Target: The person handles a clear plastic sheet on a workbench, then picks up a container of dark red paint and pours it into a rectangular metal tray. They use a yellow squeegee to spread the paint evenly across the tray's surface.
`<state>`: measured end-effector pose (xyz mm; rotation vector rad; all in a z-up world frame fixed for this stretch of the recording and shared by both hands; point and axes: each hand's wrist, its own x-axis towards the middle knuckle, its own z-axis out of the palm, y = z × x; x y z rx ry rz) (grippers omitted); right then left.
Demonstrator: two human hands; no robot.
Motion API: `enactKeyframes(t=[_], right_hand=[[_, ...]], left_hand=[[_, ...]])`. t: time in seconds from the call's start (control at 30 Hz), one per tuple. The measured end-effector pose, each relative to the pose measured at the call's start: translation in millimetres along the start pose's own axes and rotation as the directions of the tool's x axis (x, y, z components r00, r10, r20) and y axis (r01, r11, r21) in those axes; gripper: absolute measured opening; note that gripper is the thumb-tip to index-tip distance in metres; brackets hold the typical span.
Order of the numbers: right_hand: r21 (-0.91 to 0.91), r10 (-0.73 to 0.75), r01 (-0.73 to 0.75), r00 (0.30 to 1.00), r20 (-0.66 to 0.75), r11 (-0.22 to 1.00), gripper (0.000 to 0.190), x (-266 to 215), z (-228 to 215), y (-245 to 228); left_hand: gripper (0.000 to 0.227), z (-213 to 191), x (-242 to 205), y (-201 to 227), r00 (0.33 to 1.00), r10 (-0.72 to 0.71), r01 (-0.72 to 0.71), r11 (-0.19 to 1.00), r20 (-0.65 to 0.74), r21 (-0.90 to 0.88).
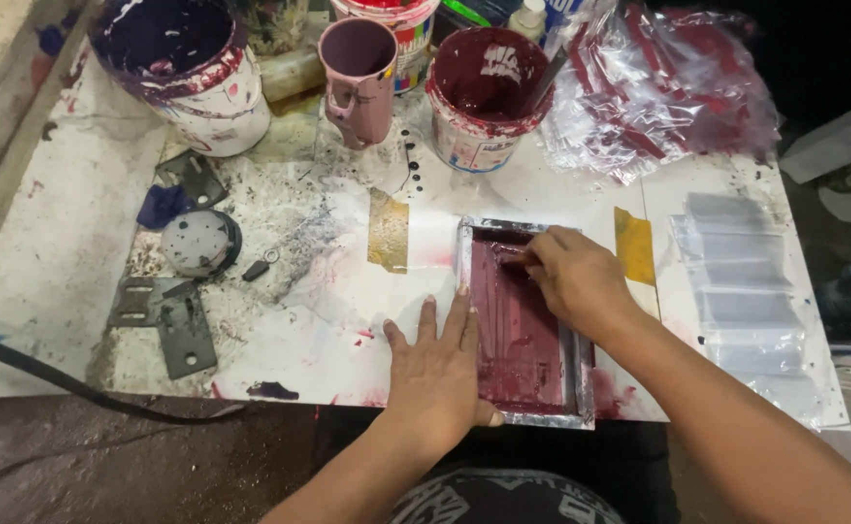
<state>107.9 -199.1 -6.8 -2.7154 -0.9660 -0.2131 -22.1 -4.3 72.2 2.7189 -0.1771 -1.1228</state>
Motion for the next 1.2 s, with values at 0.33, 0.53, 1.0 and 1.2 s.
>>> enactKeyframes(t=[0.33, 0.53, 1.0, 1.2], right_hand=[[0.003, -0.143, 0.143, 0.989, -0.024, 0.99, 0.022, -6, -3, -14], [0.015, -0.264, 0.263, 0.962, 0.072, 0.965, 0.018, -76, -23, -51], [0.158, 0.542, -0.816, 0.499, 0.676, 0.555, 0.024, -34, -103, -86], [0.339, 0.44, -0.461, 0.887, 0.142, 0.82, 0.017, -5, -51, -35]], left_hand=[[0.124, -1, -1, 2, 0.999, -0.022, 0.021, 0.999, 0.031, 0.035], [0.126, 13, 6, -2, 0.995, 0.01, -0.009, 1.0, -0.095, 0.004], [0.126, 9, 4, -2, 0.998, 0.007, -0.006, 1.0, -0.064, 0.015], [0.128, 17, 8, -5, 0.992, 0.02, -0.024, 0.999, -0.124, -0.03]])
